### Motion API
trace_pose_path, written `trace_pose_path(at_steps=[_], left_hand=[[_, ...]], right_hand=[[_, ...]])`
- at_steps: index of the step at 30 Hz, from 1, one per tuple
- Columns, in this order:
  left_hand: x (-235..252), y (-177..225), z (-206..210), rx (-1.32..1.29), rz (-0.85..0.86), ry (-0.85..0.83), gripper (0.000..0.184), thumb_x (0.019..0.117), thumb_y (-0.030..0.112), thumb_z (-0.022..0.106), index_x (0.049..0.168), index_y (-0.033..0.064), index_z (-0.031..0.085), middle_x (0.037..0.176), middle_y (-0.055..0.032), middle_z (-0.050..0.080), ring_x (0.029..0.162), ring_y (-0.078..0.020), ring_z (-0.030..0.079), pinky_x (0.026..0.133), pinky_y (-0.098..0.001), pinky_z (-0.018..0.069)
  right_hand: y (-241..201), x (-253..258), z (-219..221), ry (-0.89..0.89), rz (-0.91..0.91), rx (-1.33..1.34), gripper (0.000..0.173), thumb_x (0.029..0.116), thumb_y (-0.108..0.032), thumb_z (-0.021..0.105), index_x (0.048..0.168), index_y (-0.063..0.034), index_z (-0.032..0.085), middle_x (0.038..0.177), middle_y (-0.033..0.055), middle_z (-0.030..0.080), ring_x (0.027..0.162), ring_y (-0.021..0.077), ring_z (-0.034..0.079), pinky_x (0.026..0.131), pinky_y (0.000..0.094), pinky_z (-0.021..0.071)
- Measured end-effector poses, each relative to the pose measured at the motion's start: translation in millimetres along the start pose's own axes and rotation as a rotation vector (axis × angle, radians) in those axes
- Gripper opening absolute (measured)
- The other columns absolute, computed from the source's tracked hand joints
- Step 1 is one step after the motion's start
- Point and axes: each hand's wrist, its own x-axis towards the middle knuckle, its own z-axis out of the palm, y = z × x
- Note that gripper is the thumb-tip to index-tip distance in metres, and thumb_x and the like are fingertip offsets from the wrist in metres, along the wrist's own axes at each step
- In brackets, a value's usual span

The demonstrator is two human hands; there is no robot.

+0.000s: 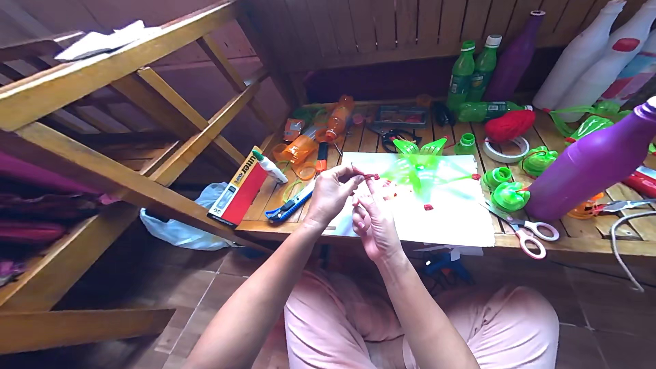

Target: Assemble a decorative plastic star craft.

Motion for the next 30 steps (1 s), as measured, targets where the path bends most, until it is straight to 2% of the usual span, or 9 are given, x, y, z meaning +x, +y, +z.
trace_pose_path(at_steps=[4, 12, 23, 27, 30], left_hand=[[1.2, -1.8, -1.0, -0.009, -0.002, 0.002, 0.006, 0.0978, 0.009, 0.069, 0.101, 0.0039, 0.071, 0.085, -0.0017, 0.071, 0.068, -0.0039, 0.064, 0.067, -0.0228, 0.0551], [3.2, -1.9, -1.0, 0.000, 0.013, 0.005, 0.006, 0.0983, 0.010, 0.069, 0.101, 0.0048, 0.072, 0.086, -0.0014, 0.072, 0.068, -0.0040, 0.064, 0.067, -0.0225, 0.0550], [3.4, -2.7, -1.0, -0.002, 0.019, 0.003, 0.008, 0.0984, 0.010, 0.069, 0.103, 0.0039, 0.071, 0.088, -0.0025, 0.072, 0.069, -0.0047, 0.065, 0.068, -0.0235, 0.0556], [2.6, -1.6, 0.4, -0.008, 0.014, 0.008, 0.006, 0.0981, 0.009, 0.069, 0.101, 0.0038, 0.071, 0.086, -0.0020, 0.071, 0.068, -0.0042, 0.064, 0.067, -0.0229, 0.0552], [3.1, -1.1, 0.9, 0.011, 0.018, 0.004, 0.006, 0.0981, 0.009, 0.069, 0.100, 0.0036, 0.071, 0.086, -0.0024, 0.071, 0.068, -0.0046, 0.064, 0.068, -0.0239, 0.0553]], right_hand=[[1.7, 2.3, 0.6, -0.005, -0.003, 0.005, 0.048, 0.1062, 0.000, 0.043, 0.153, -0.0093, 0.035, 0.079, 0.0024, 0.059, 0.048, -0.0001, 0.041, 0.043, 0.0133, 0.0340], [1.7, 4.5, 0.7, -0.010, -0.003, 0.003, 0.052, 0.1063, 0.000, 0.042, 0.156, -0.0099, 0.030, 0.081, 0.0024, 0.058, 0.048, 0.0002, 0.040, 0.043, 0.0135, 0.0340], [2.0, 4.4, 2.1, -0.005, -0.001, -0.003, 0.053, 0.1057, 0.001, 0.043, 0.156, -0.0089, 0.032, 0.080, 0.0026, 0.059, 0.048, -0.0001, 0.040, 0.043, 0.0136, 0.0334], [1.7, 4.4, 1.2, -0.008, -0.002, -0.002, 0.047, 0.1060, 0.000, 0.043, 0.151, -0.0090, 0.036, 0.080, 0.0021, 0.058, 0.048, 0.0002, 0.041, 0.043, 0.0136, 0.0341], [1.1, 3.5, -0.1, -0.007, -0.005, -0.002, 0.050, 0.1062, 0.000, 0.043, 0.154, -0.0090, 0.033, 0.080, 0.0021, 0.058, 0.048, 0.0002, 0.041, 0.043, 0.0135, 0.0342]])
